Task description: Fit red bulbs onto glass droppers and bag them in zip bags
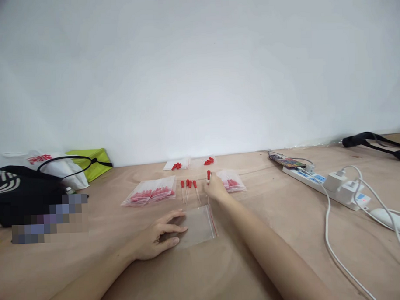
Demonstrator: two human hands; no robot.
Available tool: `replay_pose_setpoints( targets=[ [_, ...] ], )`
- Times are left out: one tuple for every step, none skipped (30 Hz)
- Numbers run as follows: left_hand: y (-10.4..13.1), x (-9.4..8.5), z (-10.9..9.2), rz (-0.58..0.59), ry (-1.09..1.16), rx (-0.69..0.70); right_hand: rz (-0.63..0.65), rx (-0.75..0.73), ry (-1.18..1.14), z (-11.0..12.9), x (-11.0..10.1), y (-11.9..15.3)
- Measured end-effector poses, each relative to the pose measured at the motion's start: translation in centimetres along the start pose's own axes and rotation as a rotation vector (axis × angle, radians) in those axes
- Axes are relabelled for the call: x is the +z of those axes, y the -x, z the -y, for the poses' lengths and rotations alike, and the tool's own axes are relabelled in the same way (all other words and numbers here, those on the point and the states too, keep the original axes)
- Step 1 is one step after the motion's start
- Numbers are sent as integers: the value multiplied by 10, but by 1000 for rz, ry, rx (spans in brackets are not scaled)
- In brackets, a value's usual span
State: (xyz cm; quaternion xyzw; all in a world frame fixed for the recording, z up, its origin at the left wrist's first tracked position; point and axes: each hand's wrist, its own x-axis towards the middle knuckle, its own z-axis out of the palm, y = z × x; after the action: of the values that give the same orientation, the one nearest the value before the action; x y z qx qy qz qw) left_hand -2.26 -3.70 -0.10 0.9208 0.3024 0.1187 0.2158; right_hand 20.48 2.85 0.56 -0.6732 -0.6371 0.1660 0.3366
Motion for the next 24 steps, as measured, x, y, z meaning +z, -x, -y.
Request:
replay_pose_setpoints(
  targets=[
    [0,0,0,-3,1,-5,-29,2,-30,-7,-5,5],
    [0,0,-1,-2,-2,-10,-58,8,-78,-14,-9,11],
    [0,0,-2,3,-7,-13,-86,17,-142,-21,-13,18],
    [0,-1,-2,10,-11,-13,-110,25,-256,-28,-16,26],
    [0,-1,-2,16,-15,-10,-119,33,-381,-35,-17,35],
    [0,-1,-3,18,-17,-3,-120,38,-497,-41,-19,43],
    [0,-2,-3,19,-19,7,-125,40,-596,-46,-20,51],
    [0,-2,-3,18,-22,14,-136,42,-671,-50,-20,58],
    [0,-2,-4,17,-27,15,-151,47,-735,-52,-20,63],
    [0,-3,-4,16,-33,10,-166,57,-790,-54,-20,68],
    [0,-3,-5,13,-40,2,-176,69,-837,-54,-19,71],
    [0,-3,-5,7,-46,-8,-178,81,-877,-54,-18,73],
    [0,-4,-6,2,-49,-16,-173,90,-910,-53,-16,74],
    [0,-4,-7,-1,-51,-22,-160,98,-937,-52,-14,75],
    [0,-4,-7,0,-52,-25,-143,107,-959,-50,-12,76],
    [0,-4,-7,2,-52,-29,-122,118,-981,-48,-11,77],
    [0,-3,-7,7,-53,-31,-96,135,-1008,-46,-10,78],
    [0,-3,-7,13,-53,-31,-66,155,-1037,-45,-9,79],
    [0,-3,-6,15,-52,-31,-32,174,-1064,-43,-9,81],
    [1,-2,-5,14,-49,-34,7,187,-1085,-42,-9,82],
    [1,-2,-4,14,-44,-39,49,190,-1093,-42,-11,83],
    [1,-2,-3,15,-39,-46,96,180,-1081,-42,-13,84],
    [1,-1,-2,17,-35,-52,150,156,-1052,-42,-15,85],
    [1,-1,-2,18,-33,-54,207,122,-1011,-43,-17,86]
  ],
)
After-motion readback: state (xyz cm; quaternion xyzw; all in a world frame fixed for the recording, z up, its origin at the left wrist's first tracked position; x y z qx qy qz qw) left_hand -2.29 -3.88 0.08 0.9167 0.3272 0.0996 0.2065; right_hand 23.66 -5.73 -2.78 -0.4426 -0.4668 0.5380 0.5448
